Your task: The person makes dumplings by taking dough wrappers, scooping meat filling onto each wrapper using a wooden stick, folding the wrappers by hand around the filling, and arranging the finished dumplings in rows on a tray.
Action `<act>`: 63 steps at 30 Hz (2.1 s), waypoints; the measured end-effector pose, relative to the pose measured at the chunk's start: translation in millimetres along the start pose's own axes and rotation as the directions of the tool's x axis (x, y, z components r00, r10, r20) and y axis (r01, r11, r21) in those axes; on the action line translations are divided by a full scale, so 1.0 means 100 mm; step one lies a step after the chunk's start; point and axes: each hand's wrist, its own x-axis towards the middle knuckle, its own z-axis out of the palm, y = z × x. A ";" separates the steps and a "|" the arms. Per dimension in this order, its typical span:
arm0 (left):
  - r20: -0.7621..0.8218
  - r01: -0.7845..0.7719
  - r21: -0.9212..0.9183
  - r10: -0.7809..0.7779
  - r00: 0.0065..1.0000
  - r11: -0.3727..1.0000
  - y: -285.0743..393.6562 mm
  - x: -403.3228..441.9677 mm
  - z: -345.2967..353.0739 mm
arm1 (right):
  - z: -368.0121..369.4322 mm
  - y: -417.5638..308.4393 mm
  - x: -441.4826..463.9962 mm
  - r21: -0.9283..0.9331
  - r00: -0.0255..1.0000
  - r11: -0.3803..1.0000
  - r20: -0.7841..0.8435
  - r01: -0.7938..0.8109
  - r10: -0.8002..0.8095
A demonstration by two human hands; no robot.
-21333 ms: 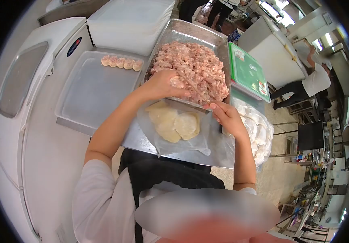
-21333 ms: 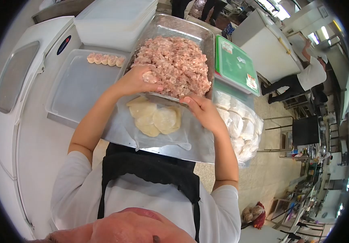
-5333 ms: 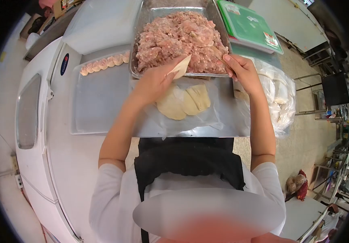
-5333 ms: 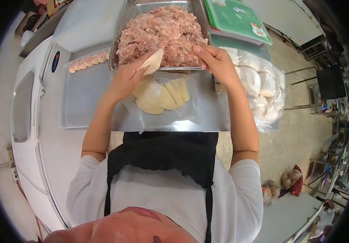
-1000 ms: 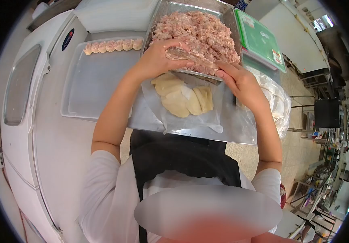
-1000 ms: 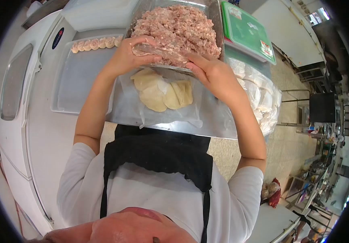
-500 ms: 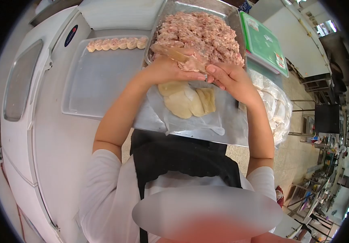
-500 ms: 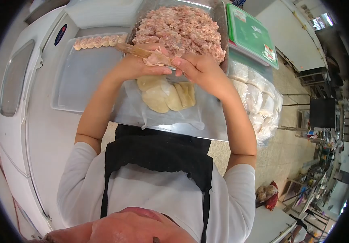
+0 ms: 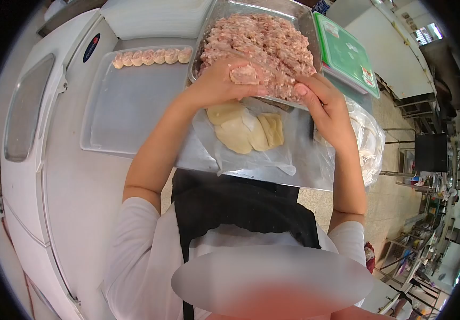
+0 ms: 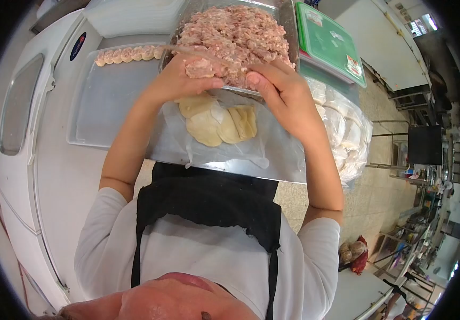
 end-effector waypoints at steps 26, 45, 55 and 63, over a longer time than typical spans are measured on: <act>-0.198 -0.261 0.206 0.302 0.933 0.943 -0.27 0.02 -0.16 | -0.09 0.53 0.02 0.053 0.961 0.969 0.155 -0.241 0.231; -0.046 -0.166 0.158 0.175 0.983 0.973 -0.21 -0.14 -0.12 | -0.22 0.14 -0.14 -0.266 0.999 0.963 0.017 0.042 -0.038; -0.574 0.359 0.437 -0.051 0.817 0.825 -0.97 -0.71 -1.61 | -0.13 0.85 -0.61 0.441 0.873 0.782 0.010 -0.441 0.487; -0.790 0.662 0.597 0.191 0.582 0.453 -1.35 -0.97 -2.38 | 0.30 1.02 -0.28 0.722 0.841 0.608 -0.067 -0.331 0.537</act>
